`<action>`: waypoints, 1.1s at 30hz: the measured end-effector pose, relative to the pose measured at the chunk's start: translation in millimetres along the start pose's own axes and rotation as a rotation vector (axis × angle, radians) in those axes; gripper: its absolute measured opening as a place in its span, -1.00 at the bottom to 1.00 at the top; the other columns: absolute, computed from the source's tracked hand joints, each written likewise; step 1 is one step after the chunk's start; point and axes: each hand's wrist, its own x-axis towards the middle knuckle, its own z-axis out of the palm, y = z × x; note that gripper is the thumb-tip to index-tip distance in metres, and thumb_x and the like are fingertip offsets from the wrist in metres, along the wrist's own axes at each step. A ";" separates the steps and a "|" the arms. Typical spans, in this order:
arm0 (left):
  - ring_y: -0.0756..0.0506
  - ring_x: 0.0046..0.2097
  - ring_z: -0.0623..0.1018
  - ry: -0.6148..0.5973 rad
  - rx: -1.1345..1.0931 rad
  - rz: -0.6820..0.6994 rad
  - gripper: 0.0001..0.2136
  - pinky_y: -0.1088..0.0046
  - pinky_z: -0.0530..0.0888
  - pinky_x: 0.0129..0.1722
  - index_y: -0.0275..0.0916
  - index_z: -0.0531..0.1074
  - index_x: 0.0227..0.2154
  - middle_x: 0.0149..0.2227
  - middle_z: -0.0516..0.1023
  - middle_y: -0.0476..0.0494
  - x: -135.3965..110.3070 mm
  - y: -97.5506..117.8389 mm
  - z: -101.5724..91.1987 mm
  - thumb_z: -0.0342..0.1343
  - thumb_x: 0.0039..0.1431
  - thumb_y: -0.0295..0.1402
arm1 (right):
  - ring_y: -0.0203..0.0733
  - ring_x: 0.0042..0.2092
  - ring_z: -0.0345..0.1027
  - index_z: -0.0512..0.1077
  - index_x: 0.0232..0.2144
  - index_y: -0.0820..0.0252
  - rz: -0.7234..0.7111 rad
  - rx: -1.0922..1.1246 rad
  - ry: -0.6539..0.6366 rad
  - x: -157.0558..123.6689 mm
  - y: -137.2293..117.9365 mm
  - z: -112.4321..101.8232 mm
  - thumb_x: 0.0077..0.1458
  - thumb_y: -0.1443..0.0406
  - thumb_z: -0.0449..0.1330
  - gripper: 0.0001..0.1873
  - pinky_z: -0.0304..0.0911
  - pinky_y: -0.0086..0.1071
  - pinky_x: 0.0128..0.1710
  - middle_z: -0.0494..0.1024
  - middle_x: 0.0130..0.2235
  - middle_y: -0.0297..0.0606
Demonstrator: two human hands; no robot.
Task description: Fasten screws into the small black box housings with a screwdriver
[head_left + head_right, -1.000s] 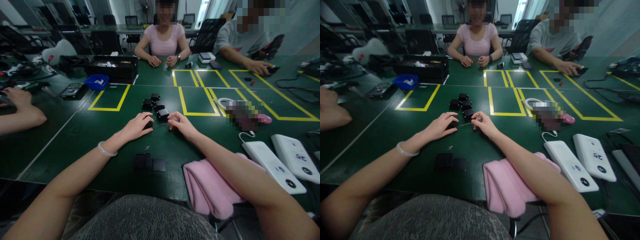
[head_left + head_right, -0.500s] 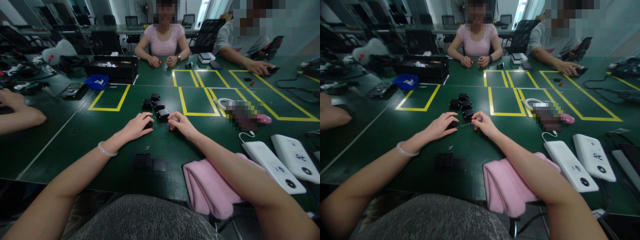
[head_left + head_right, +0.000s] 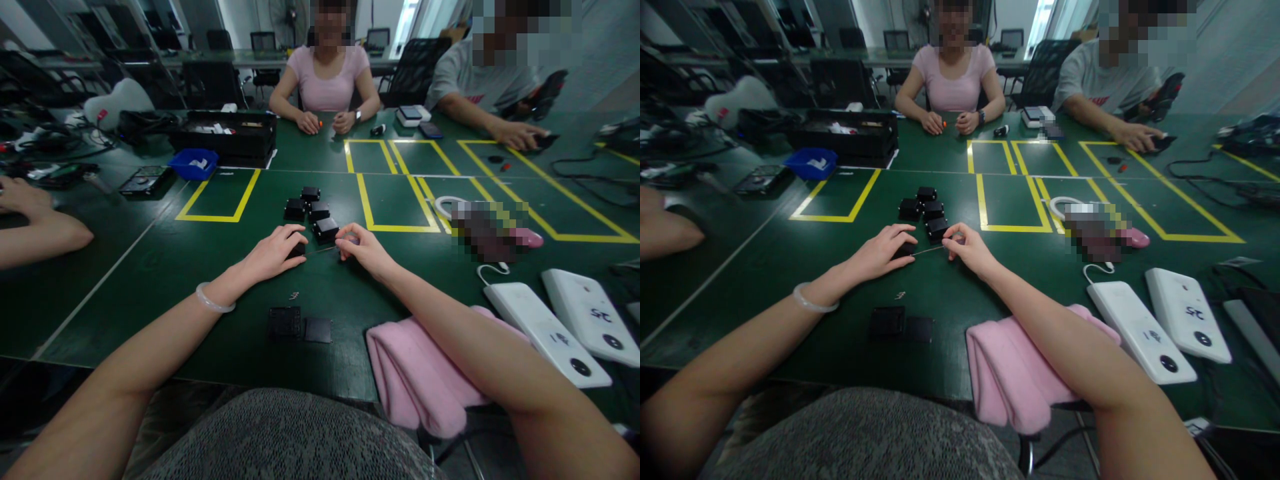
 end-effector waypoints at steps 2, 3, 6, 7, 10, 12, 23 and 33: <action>-0.35 0.26 0.44 -0.005 0.000 -0.005 -0.71 0.00 0.59 0.07 -0.18 0.37 0.08 0.33 0.34 -0.32 -0.1 0.5 -0.4 0.17 0.36 -0.26 | -0.29 -0.52 0.32 0.36 -0.31 0.12 0.000 0.007 0.008 0.0 -0.4 0.1 -0.03 0.09 0.41 -0.62 0.19 -0.35 -0.39 0.42 -0.60 -0.50; -0.35 0.26 0.43 -0.006 0.000 -0.006 -0.70 0.00 0.59 0.07 -0.18 0.37 0.09 0.33 0.34 -0.32 -0.2 0.6 -0.4 0.17 0.36 -0.26 | -0.29 -0.52 0.32 0.36 -0.32 0.12 0.003 0.008 0.012 -0.1 -0.8 0.2 -0.03 0.09 0.41 -0.63 0.19 -0.35 -0.38 0.42 -0.60 -0.50; -0.35 0.26 0.44 0.003 0.002 0.000 -0.71 0.01 0.59 0.07 -0.18 0.37 0.09 0.32 0.34 -0.32 -0.6 0.6 -0.4 0.16 0.37 -0.26 | -0.29 -0.51 0.32 0.37 -0.34 0.13 0.012 0.008 0.024 -0.7 -2.1 0.8 -0.06 0.10 0.43 -0.62 0.19 -0.34 -0.36 0.43 -0.59 -0.50; -0.34 0.25 0.44 0.006 0.004 0.003 -0.71 0.01 0.59 0.07 -0.18 0.37 0.08 0.32 0.34 -0.31 -0.7 0.5 -0.3 0.16 0.37 -0.25 | -0.29 -0.51 0.32 0.37 -0.34 0.13 0.011 0.008 0.026 -0.9 -2.5 1.0 -0.07 0.09 0.44 -0.61 0.19 -0.34 -0.36 0.43 -0.59 -0.49; -0.34 0.25 0.44 0.005 0.010 0.005 -0.71 0.01 0.60 0.06 -0.18 0.37 0.08 0.32 0.34 -0.31 -0.8 0.5 -0.5 0.16 0.37 -0.26 | -0.30 -0.50 0.32 0.37 -0.36 0.13 0.001 0.016 0.027 -1.4 -2.8 1.6 -0.01 0.02 0.43 -0.59 0.20 -0.34 -0.35 0.42 -0.58 -0.48; -0.34 0.25 0.44 -0.001 0.011 0.001 -0.70 0.02 0.60 0.06 -0.18 0.36 0.09 0.32 0.34 -0.32 -0.7 0.8 -0.8 0.17 0.37 -0.26 | -0.28 -0.52 0.30 0.36 -0.35 0.12 0.004 0.032 0.016 -1.5 -2.3 1.9 0.07 -0.05 0.38 -0.57 0.21 -0.34 -0.37 0.34 -0.63 -0.52; -0.34 0.25 0.44 -0.007 0.017 -0.004 -0.70 0.02 0.59 0.08 -0.21 0.37 0.09 0.32 0.35 -0.33 -0.2 1.3 -0.5 0.19 0.36 -0.28 | -0.31 -0.51 0.33 0.36 -0.36 0.13 -0.001 0.057 0.023 -0.4 0.1 0.7 -0.02 0.03 0.42 -0.59 0.22 -0.36 -0.36 0.43 -0.60 -0.50; -0.33 0.25 0.45 0.005 0.012 0.014 -0.71 0.02 0.58 0.09 -0.20 0.37 0.08 0.31 0.35 -0.31 -0.6 0.6 -1.2 0.17 0.37 -0.27 | -0.32 -0.56 0.28 0.35 -0.34 0.12 0.019 0.077 0.015 -0.6 -0.4 1.6 0.08 0.02 0.37 -0.62 0.20 -0.37 -0.41 0.28 -0.67 -0.59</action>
